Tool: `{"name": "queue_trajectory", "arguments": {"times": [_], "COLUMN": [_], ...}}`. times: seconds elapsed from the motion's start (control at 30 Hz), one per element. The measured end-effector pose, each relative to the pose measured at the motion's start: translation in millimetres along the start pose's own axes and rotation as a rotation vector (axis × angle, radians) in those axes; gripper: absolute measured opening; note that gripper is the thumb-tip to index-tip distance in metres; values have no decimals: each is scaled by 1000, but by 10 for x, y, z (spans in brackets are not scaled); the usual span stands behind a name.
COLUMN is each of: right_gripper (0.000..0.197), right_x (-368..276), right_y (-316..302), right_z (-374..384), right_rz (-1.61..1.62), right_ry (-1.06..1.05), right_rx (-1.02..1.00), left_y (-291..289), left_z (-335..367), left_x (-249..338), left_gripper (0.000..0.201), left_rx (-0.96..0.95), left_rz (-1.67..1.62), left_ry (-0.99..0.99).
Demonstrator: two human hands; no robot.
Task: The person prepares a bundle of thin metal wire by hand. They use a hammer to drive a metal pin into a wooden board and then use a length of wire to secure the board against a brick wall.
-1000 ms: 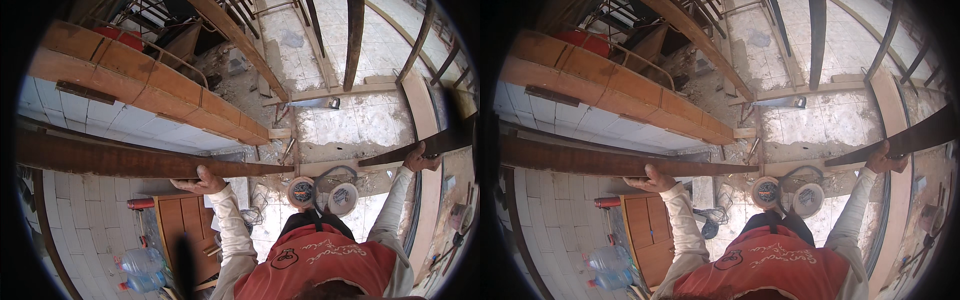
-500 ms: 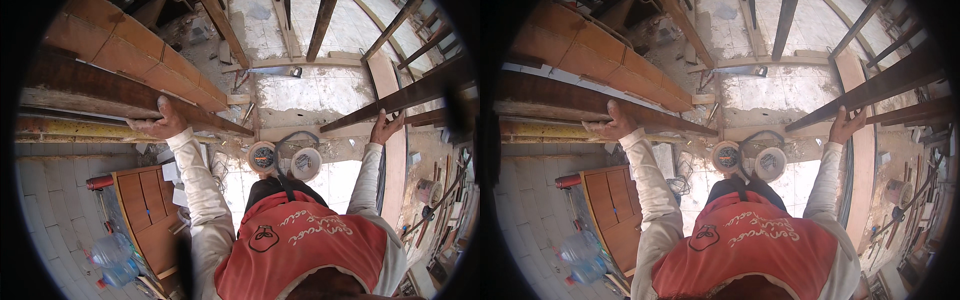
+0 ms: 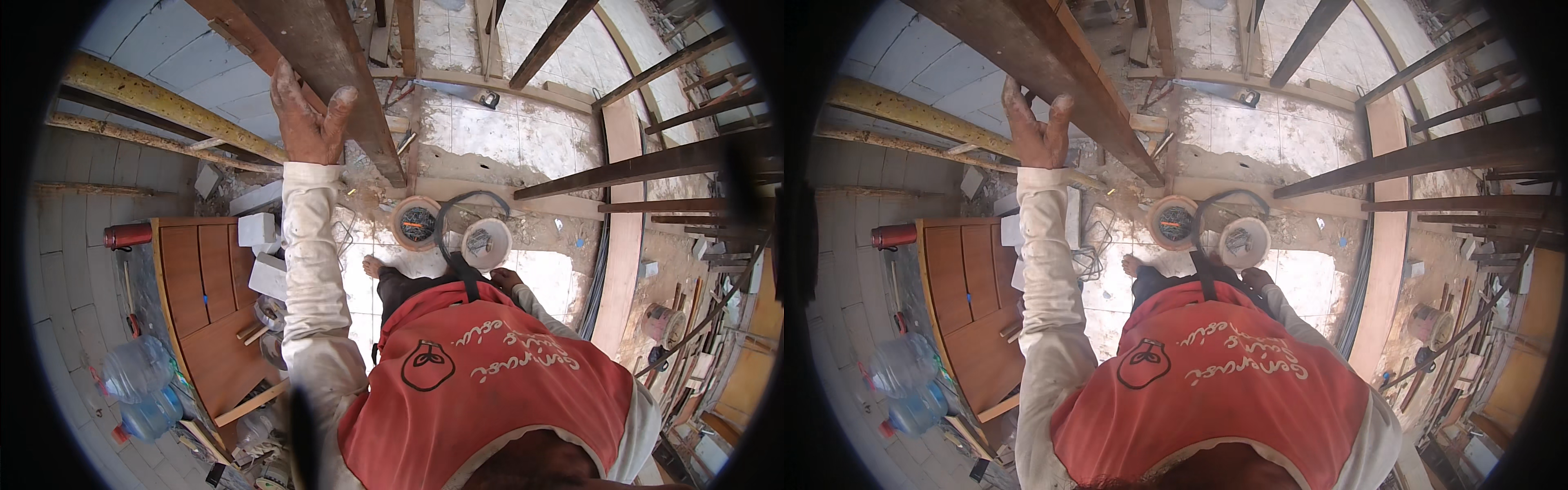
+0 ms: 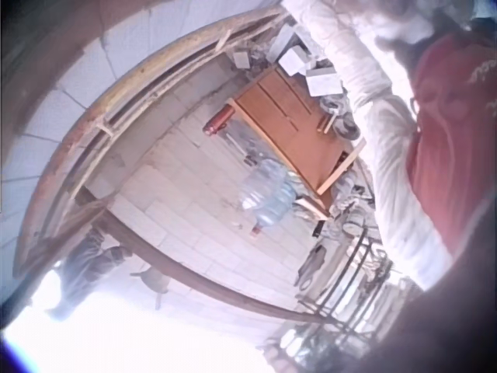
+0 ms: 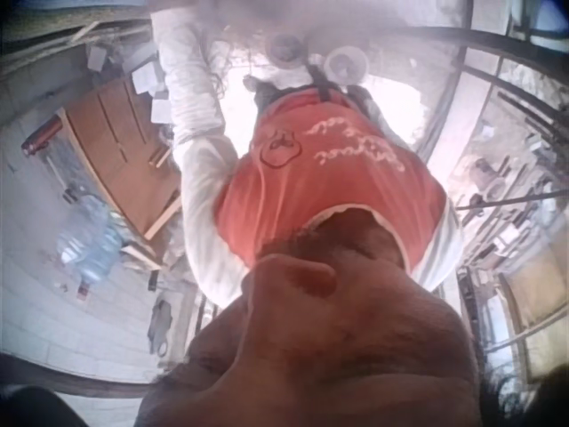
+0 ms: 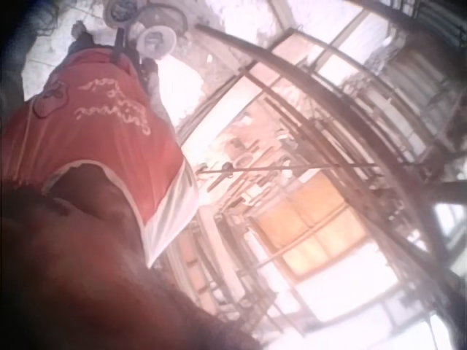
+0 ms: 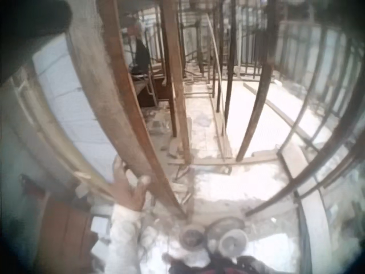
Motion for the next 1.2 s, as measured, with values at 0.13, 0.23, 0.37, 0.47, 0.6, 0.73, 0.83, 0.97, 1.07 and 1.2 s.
{"name": "queue_trajectory", "arguments": {"times": [0.13,0.23,0.37,0.47,0.6,0.73,0.83,0.97,1.07,1.2], "right_gripper": [17,11,13,16,33,36,37,35,33,41], "right_x": [171,165,-341,-721,-1224,-1903,-2215,-2386,-2619,-2777], "right_y": [-196,-169,376,1018,1689,2011,2286,2686,2922,3252], "right_z": [-88,-121,-45,164,581,871,1166,1597,2055,3058], "right_rz": [14,348,361,129,-775,-903,-942,-951,-1018,-1302], "right_ry": [272,325,340,277,-215,-338,-442,-448,-453,-406], "right_rx": [362,594,594,365,-29,-201,-251,-239,-192,-230], "left_y": [-601,-1152,-2237,-3082,-3780,-3990,-3727,-2852,-2222,-1568], "left_z": [-984,-2440,-4530,-5351,-5467,-5303,-4950,-4564,-4872,-6169], "left_x": [-731,-1723,-2232,-2300,-2385,-2943,-3208,-3106,-2925,-2583], "left_gripper": [60,47,50,42,37,21,17,28,25,33], "left_rx": [-151,-427,-860,-1135,-1076,88,272,300,255,44], "left_rz": [286,295,698,767,858,200,-102,-350,-384,-458], "left_ry": [-274,-926,-1314,-1578,-2157,-2463,-2050,-1756,-1766,-1741]}}
Point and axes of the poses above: each hand's wrist, its own z-axis towards the middle knuckle, its own y-axis out of the palm, x = y × z, the point moved 1 cm from there along z, towards the middle knuckle, and after that the axes turned 14 degrees about -y, right-handed, at the moved point
